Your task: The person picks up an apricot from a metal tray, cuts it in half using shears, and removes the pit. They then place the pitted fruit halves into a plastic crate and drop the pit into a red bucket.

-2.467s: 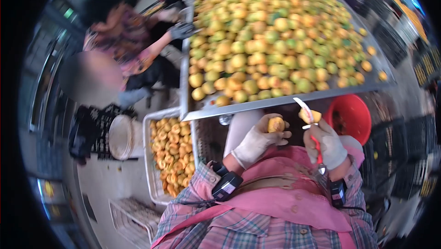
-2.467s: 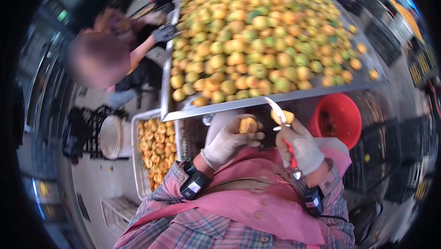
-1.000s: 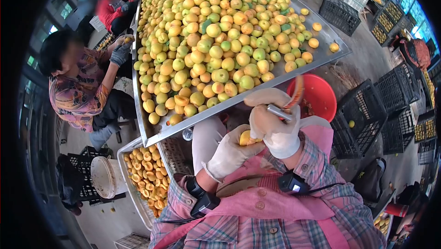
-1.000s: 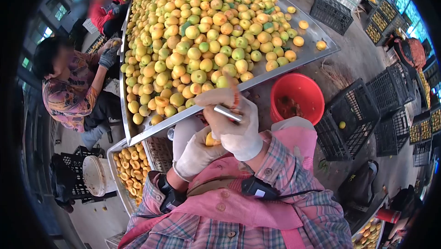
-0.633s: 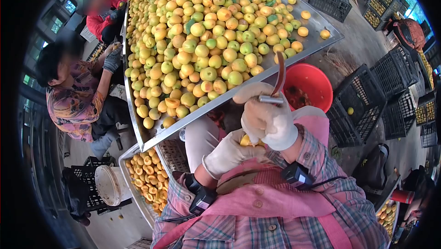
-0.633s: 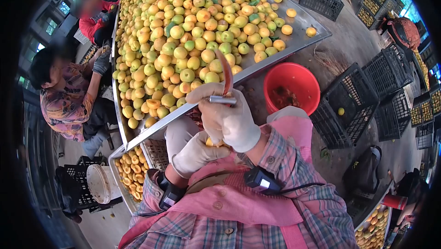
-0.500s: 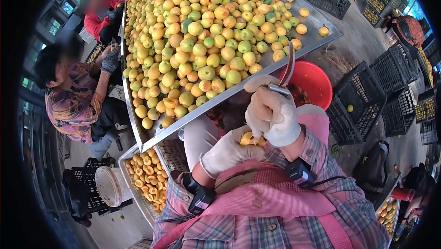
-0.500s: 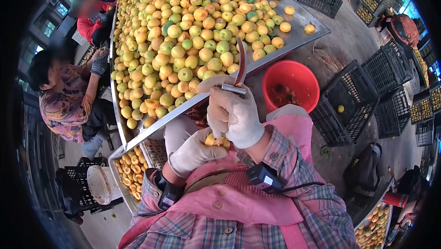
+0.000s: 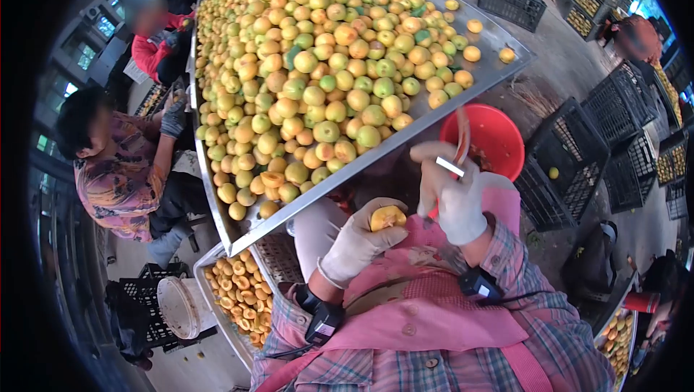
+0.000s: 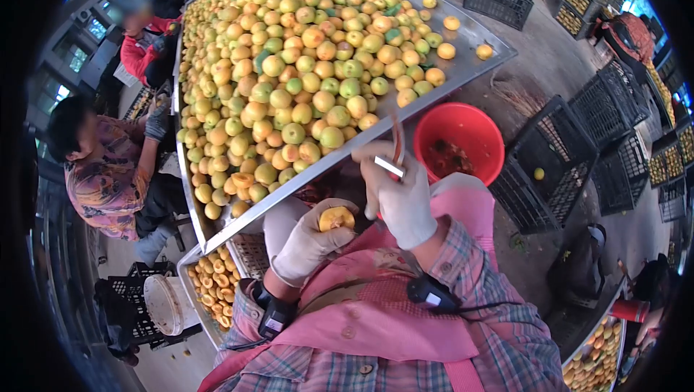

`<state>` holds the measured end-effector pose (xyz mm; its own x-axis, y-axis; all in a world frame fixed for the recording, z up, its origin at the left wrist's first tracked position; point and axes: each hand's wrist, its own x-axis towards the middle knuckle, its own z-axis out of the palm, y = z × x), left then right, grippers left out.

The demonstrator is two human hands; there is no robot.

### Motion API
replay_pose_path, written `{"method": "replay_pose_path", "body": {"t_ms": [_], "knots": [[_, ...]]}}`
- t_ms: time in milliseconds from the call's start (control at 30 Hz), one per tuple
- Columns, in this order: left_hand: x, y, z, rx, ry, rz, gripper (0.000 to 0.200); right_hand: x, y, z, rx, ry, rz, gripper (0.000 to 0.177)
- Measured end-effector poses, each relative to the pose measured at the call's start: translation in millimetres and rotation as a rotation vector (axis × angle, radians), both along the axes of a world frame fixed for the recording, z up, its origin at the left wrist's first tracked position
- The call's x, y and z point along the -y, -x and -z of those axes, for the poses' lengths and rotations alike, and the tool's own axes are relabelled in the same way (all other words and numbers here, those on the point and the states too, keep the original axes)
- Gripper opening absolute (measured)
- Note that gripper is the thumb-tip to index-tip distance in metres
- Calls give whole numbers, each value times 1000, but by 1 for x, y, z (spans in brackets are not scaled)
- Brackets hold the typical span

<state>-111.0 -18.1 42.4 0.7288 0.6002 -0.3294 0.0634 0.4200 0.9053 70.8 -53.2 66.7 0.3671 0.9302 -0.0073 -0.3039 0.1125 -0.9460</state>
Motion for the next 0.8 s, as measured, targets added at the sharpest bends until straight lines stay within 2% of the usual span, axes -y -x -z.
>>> {"method": "replay_pose_path", "body": {"t_ms": [167,267,300,333,367,400,433,467,500,533,567,600,633,667,700,767,800], "knots": [[-1,10,7,-11,15,-90,37,12,12,14,45,248,-292,19],[-2,14,8,-53,0,-98,43,9,9,18,46,219,-411,22],[-1,13,3,-120,7,-136,33,8,9,14,101,210,-470,23],[-5,13,-1,-49,-58,-41,35,6,12,8,157,207,-519,25],[-6,13,3,-59,-15,-45,39,5,9,-3,22,357,-638,26],[-3,14,10,-74,18,-61,43,6,9,16,111,241,-583,27],[-6,10,13,-32,-55,-2,46,4,0,21,202,267,-662,28],[-8,14,16,3,-136,32,50,1,-4,39,270,151,-691,32],[-10,12,13,-35,-108,50,53,3,-8,15,274,278,-733,36],[-10,8,11,-83,-65,62,57,3,-10,25,229,270,-763,40],[-13,4,15,-65,-29,62,55,1,-10,29,333,240,-743,40],[-16,1,18,-51,21,64,54,-2,-8,62,202,60,-710,33],[-22,-1,15,-136,20,106,51,-2,-10,57,197,80,-686,29],[-22,-7,13,-175,-19,116,58,0,-13,51,190,106,-660,25],[-25,-11,11,-160,-41,126,56,2,-13,44,195,101,-659,25],[-27,-20,10,-143,-62,141,55,5,-13,34,159,222,-438,19],[-27,-24,11,-114,-47,94,53,7,-14,36,159,221,-435,19]]}}
